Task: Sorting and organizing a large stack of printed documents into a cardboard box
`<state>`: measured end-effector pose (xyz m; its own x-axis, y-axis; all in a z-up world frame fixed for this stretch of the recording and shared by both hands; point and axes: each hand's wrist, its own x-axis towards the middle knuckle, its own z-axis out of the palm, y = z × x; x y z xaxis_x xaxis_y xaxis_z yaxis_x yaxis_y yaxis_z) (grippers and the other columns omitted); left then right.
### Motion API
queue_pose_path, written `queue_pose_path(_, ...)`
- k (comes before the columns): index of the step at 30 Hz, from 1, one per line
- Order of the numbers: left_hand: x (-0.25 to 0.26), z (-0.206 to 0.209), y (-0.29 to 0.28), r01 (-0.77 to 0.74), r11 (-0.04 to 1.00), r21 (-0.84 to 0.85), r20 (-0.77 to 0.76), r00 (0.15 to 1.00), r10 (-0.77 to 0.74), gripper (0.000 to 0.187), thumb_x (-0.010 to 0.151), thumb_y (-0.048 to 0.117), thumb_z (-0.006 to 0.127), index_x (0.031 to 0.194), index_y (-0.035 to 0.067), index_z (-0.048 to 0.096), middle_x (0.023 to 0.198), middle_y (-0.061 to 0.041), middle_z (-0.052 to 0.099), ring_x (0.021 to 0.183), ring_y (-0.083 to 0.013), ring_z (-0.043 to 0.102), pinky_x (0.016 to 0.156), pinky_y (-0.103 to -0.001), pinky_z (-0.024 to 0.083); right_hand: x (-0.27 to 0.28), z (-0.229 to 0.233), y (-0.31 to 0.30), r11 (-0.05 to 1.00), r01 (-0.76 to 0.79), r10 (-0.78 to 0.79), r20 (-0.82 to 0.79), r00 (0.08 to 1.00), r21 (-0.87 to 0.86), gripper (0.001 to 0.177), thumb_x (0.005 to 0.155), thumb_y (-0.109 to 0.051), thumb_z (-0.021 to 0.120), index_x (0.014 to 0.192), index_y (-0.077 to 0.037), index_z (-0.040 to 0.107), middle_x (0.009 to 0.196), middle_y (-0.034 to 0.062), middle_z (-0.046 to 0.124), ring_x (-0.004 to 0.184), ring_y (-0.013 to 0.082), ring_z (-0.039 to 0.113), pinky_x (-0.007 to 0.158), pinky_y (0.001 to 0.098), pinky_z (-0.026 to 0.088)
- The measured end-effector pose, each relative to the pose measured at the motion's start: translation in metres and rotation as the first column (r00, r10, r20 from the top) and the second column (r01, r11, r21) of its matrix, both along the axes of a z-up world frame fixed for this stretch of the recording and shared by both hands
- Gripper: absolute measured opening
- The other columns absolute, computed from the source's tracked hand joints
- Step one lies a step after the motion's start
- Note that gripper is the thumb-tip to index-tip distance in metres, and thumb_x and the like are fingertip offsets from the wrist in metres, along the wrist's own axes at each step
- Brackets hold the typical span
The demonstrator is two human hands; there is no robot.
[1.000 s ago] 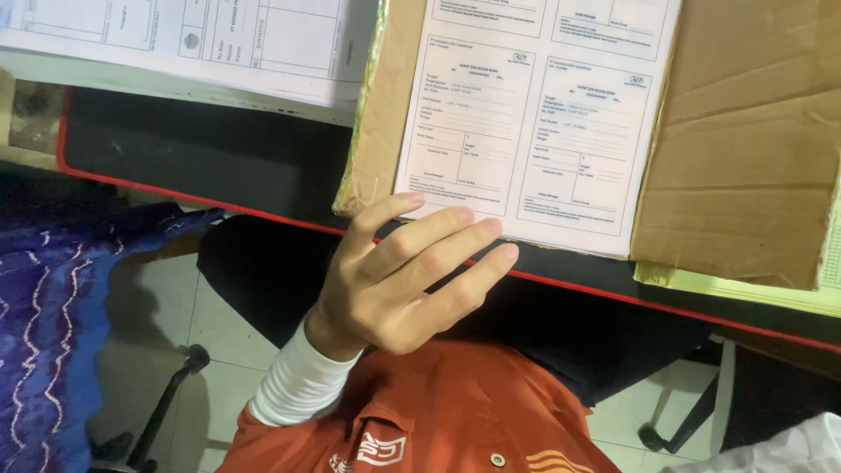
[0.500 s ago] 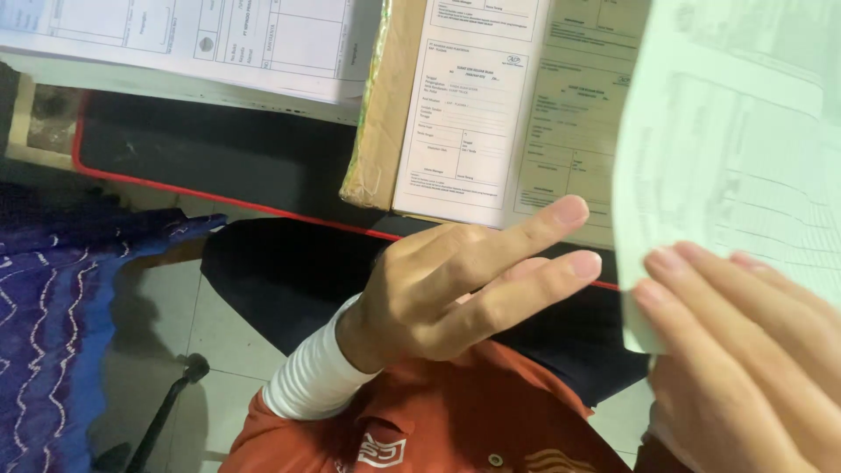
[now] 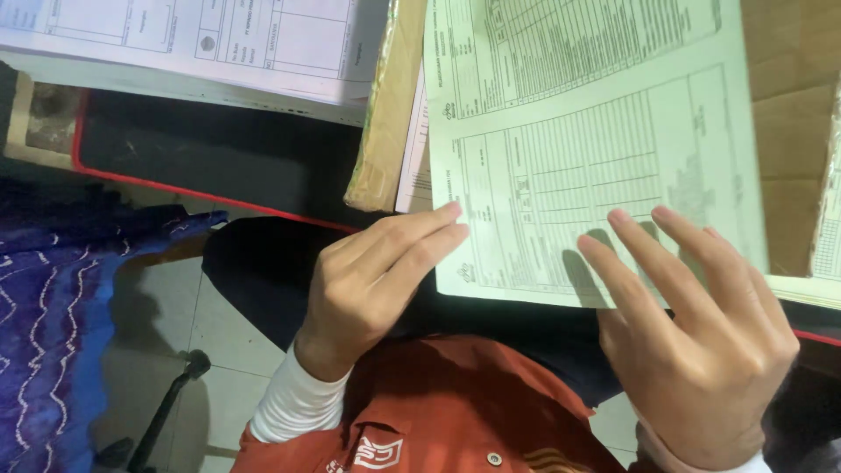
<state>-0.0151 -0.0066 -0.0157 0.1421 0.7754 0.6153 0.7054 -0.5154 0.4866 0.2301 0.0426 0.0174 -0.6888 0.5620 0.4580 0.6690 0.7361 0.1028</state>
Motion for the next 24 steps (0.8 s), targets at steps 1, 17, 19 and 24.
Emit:
queue_pose_path(1,-0.002,-0.003,-0.003,-0.040,0.999,-0.024,-0.041,0.998,0.039,0.015,0.105,-0.005,0.058,0.111,-0.008,0.071,0.117,-0.025,0.073,0.094,-0.0350,0.078,0.078,-0.037,0.062,0.004,-0.006,0.000,0.999,0.027,-0.027,0.000,1.000,-0.021,0.012,0.110,-0.004,0.083,0.111,-0.016,0.085,0.120,0.0065,0.083,0.110,0.0342,0.079,0.081,0.0400,0.060)
queue_pose_path(17,0.057,-0.032,0.006,-0.069,0.998,-0.006,-0.381,0.923,0.061,0.031,0.111,0.017,0.055,0.139,0.010,0.064,0.141,-0.014,0.067,0.134,-0.0248,0.064,0.116,-0.047,0.044,-0.003,-0.041,0.018,0.921,-0.236,0.160,-0.252,0.955,-0.309,0.010,0.101,0.000,0.062,0.103,0.008,0.068,0.127,0.0212,0.071,0.108,0.0443,0.066,0.094,0.0518,0.057)
queue_pose_path(19,0.058,-0.046,0.012,-0.123,0.980,-0.158,-0.356,0.932,0.060,0.066,0.100,0.059,0.063,0.142,0.008,0.060,0.138,-0.013,0.067,0.134,-0.0313,0.060,0.116,-0.050,0.042,0.016,-0.023,0.006,0.831,-0.247,0.118,-0.277,0.954,-0.498,0.032,0.096,-0.007,0.068,0.128,-0.013,0.068,0.153,0.0310,0.050,0.140,0.0435,0.059,0.125,0.0599,0.044)
queue_pose_path(24,0.057,-0.059,0.019,-0.156,0.981,-0.116,-0.465,0.881,0.085,0.068,0.096,0.060,0.074,0.141,0.010,0.064,0.146,-0.007,0.062,0.139,-0.0256,0.055,0.117,-0.052,0.040,0.188,-0.067,0.005,0.760,-0.296,0.052,-0.399,0.915,-0.579,0.025,0.096,-0.027,0.050,0.113,-0.014,0.061,0.133,0.0200,0.066,0.122,0.0353,0.071,0.111,0.0462,0.058)
